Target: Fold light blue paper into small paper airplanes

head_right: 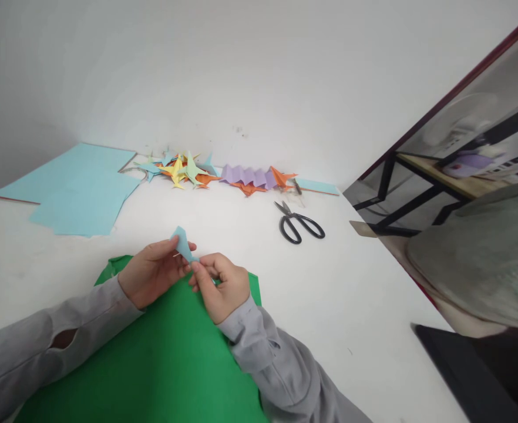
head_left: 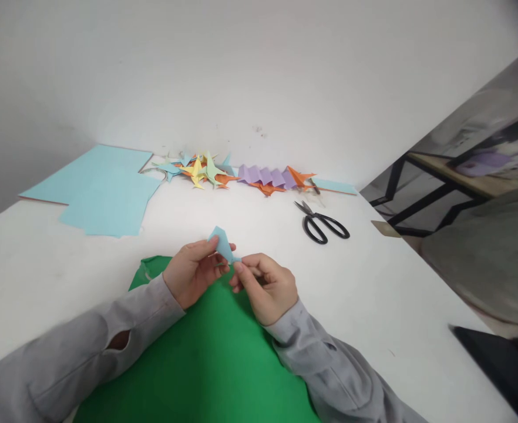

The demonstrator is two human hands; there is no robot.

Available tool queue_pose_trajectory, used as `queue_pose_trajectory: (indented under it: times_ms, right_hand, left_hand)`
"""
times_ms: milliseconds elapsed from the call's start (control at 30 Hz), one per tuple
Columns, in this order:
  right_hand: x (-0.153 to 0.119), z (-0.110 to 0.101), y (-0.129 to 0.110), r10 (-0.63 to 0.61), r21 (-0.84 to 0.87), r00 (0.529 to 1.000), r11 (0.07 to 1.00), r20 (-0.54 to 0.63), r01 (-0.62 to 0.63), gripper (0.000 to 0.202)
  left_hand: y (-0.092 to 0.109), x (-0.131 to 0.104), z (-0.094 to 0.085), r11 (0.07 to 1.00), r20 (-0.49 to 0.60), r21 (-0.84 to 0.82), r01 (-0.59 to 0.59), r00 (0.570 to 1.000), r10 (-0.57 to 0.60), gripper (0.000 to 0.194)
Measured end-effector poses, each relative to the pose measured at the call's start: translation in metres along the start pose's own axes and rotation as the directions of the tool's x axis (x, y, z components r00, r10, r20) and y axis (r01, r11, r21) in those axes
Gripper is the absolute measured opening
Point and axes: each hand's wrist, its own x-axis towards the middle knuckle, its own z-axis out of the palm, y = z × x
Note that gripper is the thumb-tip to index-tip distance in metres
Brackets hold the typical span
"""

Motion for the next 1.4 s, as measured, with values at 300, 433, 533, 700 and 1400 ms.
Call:
queue_pose_trajectory:
  times_ms: [300,433,533,700,1400]
  right_hand:
    - [0.000,0.003,0.001,0.015,0.074,0.999,0.997,-0.052,-0.012,0.015]
    - [-0.001,0.003,0.002,0.033,0.087,0.999,0.996,-0.036,-0.029,0.014]
    - [-0.001,0.003,0.002,0.051,0.111,0.999,0.993,-0.013,-0.049,0.015]
    - [-0.001,0.003,0.002,0.030,0.137,0.999,0.990,0.026,-0.033,0.015]
    - [0.003,0.000,0.009,0.095,0.102,0.959,0.987,0.266,-0.126,0.025]
  left_hand:
    - [0.005,-0.002,0.003,0.992,0.079,-0.100,0.079,0.994,-0.071,0.036]
    - [0.007,-0.002,0.003,0.987,0.043,-0.131,0.088,0.996,-0.083,0.053]
    - [0.003,-0.002,0.003,0.999,0.006,-0.014,0.043,0.999,-0.043,0.034]
    - [-0.005,-0.003,0.003,0.939,-0.014,0.325,-0.117,0.992,0.128,0.012]
    - [0.001,0.001,0.001,0.937,-0.068,0.292,-0.191,0.973,0.219,0.013]
